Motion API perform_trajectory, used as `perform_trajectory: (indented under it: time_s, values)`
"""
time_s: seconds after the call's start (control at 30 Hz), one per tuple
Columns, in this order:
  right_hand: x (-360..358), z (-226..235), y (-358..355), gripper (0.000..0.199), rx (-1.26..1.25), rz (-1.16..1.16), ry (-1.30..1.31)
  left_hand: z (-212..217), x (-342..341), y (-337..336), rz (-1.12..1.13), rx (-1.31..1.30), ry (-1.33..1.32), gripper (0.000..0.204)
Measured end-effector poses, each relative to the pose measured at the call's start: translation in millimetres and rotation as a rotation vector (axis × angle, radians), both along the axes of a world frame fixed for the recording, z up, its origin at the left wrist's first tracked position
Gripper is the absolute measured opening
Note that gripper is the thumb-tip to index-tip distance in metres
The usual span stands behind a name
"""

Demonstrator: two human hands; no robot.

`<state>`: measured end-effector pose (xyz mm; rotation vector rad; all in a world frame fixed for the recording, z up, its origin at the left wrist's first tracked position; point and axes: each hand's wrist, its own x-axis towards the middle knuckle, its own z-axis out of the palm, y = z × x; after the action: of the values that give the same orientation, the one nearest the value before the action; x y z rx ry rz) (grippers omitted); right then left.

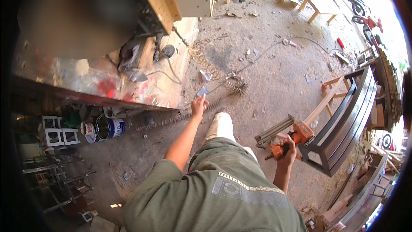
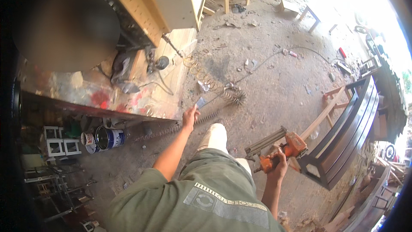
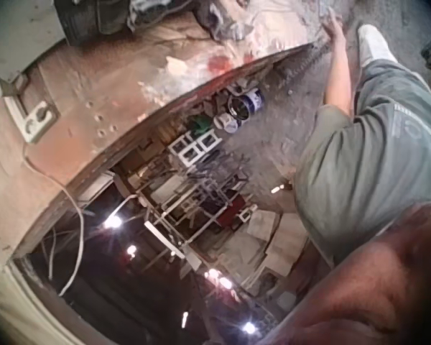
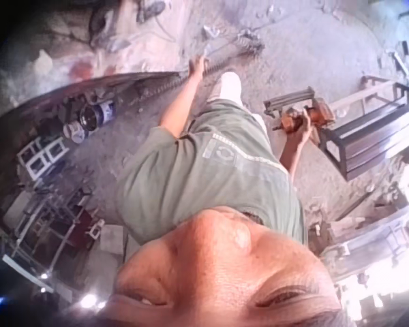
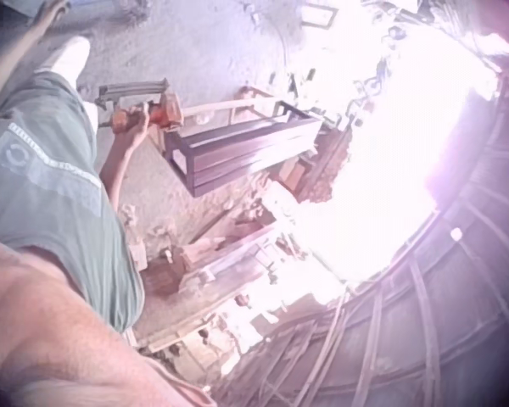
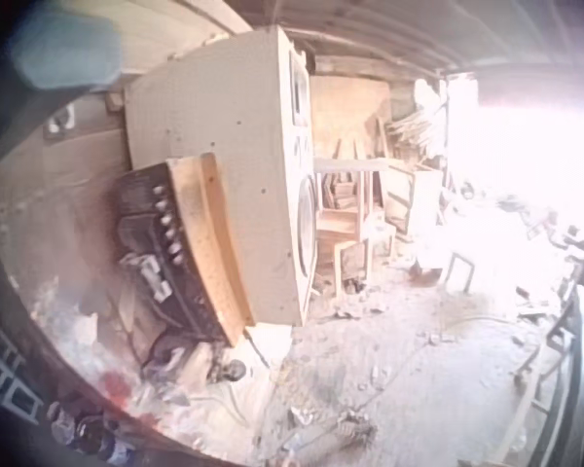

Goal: The person constructs a wooden stool using a pneumatic nail gun. They align a wooden board against a frame and drive nails into the edge to secure it, then move around the stool to nail the other side.

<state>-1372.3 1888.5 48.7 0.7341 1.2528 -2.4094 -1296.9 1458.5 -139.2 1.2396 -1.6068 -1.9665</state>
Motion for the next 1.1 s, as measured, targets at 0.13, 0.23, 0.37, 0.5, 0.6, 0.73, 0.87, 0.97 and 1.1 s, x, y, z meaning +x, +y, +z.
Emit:
perform_trajectory:
  time_s: [0.13,0.23,0.37,0.5,0.6,0.73,0.87,0.97,1.1]
  values:
    - [-58.1,-13.9,-19.2,0.012,0.09,0.057,-0.02,-11.6,-112.6,-74.2,0.305,-0.031,0.187,0.036]
    - [-112.6,-21.8,-51.8,0.012,0.106,0.131,-0.028,-26.7,-171.7,-142.8,0.446,-0.04,0.189,0.04]
    - [-169.6,-30.6,-90.5,0.016,0.232,0.259,-0.073,-59.1,-214.0,-192.7,0.565,-0.076,0.126,0.042]
    - [-234.7,-18.1,-127.6,0.017,0.403,0.411,0.017,-97.3,-258.7,-174.8,0.512,-0.02,0.07,0.042]
    - [-282.3,9.3,-167.7,0.024,0.422,0.741,0.065,-152.1,-177.4,-235.0,0.446,-0.006,0.248,0.038]
    - [-338.3,28.0,-113.5,0.05,0.592,0.778,0.258,-155.2,-191.0,-114.1,0.386,0.379,-0.039,0.057]
    - [-353.8,97.5,-47.7,0.066,0.666,0.623,0.332,-135.1,-92.6,-50.6,0.282,0.103,-0.366,0.046]
    - [-367.8,116.0,44.5,0.067,1.171,0.393,0.464,-122.8,-51.4,15.6,-0.05,0.299,-0.53,0.043]
    - [-383.9,102.2,154.9,0.067,1.863,0.185,0.262,-114.3,-83.9,55.8,-0.342,0.382,-0.636,0.042]
